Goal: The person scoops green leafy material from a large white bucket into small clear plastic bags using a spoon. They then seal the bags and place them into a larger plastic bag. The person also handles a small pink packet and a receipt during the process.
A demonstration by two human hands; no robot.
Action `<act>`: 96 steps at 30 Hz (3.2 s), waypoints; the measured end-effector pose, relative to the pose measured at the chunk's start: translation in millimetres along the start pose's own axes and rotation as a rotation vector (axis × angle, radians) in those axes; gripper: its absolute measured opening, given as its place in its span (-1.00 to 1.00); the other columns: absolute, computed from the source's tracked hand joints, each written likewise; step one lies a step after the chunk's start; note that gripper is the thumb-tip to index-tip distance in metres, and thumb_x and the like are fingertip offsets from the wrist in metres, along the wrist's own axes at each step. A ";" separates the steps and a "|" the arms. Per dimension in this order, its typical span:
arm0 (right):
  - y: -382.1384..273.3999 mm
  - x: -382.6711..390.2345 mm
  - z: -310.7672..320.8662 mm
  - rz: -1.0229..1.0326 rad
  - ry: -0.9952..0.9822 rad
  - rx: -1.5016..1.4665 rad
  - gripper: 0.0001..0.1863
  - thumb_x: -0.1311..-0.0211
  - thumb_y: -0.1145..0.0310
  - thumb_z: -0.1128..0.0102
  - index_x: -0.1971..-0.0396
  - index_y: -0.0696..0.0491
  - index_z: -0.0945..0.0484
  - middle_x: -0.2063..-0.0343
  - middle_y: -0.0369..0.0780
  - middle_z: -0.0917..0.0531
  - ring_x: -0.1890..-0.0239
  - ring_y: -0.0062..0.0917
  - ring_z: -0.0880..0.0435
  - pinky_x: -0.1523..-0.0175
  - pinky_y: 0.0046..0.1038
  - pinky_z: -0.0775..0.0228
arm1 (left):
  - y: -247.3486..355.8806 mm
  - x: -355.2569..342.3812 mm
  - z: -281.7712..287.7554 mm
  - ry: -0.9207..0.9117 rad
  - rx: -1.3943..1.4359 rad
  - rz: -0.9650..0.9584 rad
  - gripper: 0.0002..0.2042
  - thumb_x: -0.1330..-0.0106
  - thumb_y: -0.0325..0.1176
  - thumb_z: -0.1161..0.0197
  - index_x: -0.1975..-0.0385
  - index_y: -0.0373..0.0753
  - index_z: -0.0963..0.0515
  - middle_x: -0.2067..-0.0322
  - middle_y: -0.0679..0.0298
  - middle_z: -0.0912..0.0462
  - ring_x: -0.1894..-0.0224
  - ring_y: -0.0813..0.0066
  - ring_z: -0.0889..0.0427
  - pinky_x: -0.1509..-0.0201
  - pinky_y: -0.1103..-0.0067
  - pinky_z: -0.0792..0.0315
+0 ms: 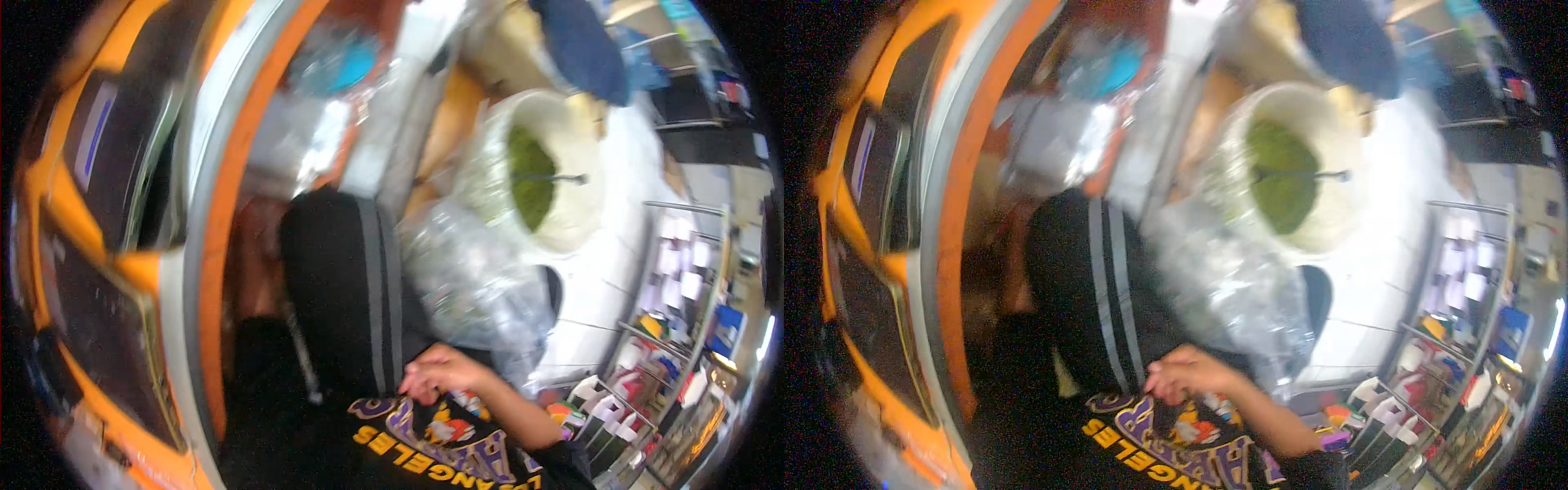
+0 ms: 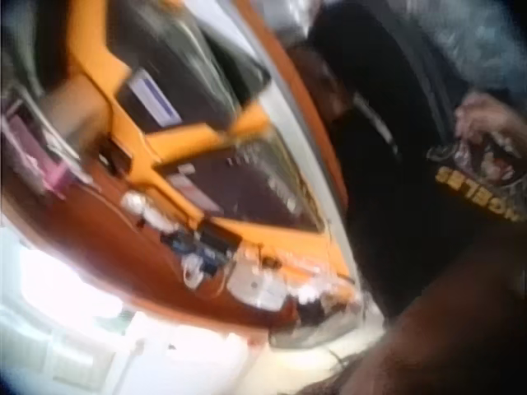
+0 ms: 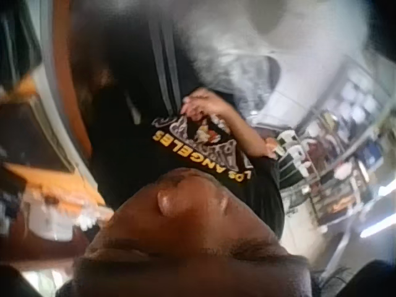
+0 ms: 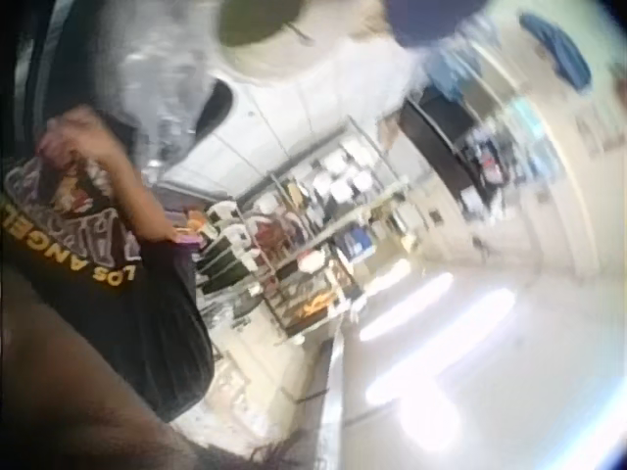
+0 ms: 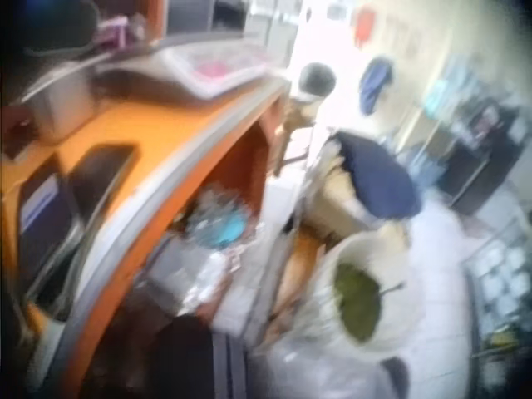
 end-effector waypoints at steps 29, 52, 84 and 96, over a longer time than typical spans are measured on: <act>5.4 -17.6 8.3 0.101 -0.107 -0.201 -0.54 -0.37 0.09 0.00 0.30 0.26 -0.59 0.55 -0.11 -0.65 0.64 -0.55 -0.60 0.56 -0.63 -0.43 | 46.4 66.9 30.6 -0.063 0.406 0.066 -0.60 -0.37 -0.21 0.00 -0.11 -0.29 -0.37 0.03 0.12 -0.52 -0.05 0.28 -0.50 -0.12 0.42 -0.37; 5.3 -11.5 -5.9 0.323 -0.060 -0.089 -0.65 -0.40 0.21 0.05 0.22 0.22 -0.54 0.48 -0.15 -0.66 0.53 -0.54 -0.63 0.43 -0.60 -0.43 | 140.1 115.0 93.4 -0.043 1.429 0.160 -0.59 -0.35 -0.25 -0.07 -0.15 -0.29 -0.33 0.00 0.19 -0.50 -0.07 0.34 -0.47 -0.16 0.43 -0.35; -59.9 141.9 -15.0 1.386 0.845 0.048 -0.54 -0.14 0.42 -0.26 -0.04 0.23 -0.40 0.07 -0.16 -0.52 0.04 -0.47 -0.50 -0.06 -0.45 -0.34 | 317.4 371.6 128.2 -0.919 0.583 -0.770 -0.80 -0.40 -0.36 -0.10 0.40 -0.35 -0.53 0.53 0.41 -0.53 0.53 0.75 -0.42 0.44 0.73 -0.33; -54.3 113.2 -96.6 1.038 0.562 1.049 -0.72 -0.08 0.36 -0.36 0.23 0.17 -0.61 0.39 -0.01 -0.64 0.43 -0.34 -0.66 0.32 -0.40 -0.49 | 241.6 377.7 87.1 -0.770 0.679 -0.501 -0.76 -0.42 -0.22 -0.09 0.42 -0.22 -0.54 0.57 0.55 -0.40 0.49 0.81 -0.31 0.42 0.73 -0.23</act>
Point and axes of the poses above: each hand's wrist, its own x-axis away from the middle knuckle, its own z-axis out of the back of the hand, y = z × x, the point moved 4 cm from there along -x, towards the middle knuckle
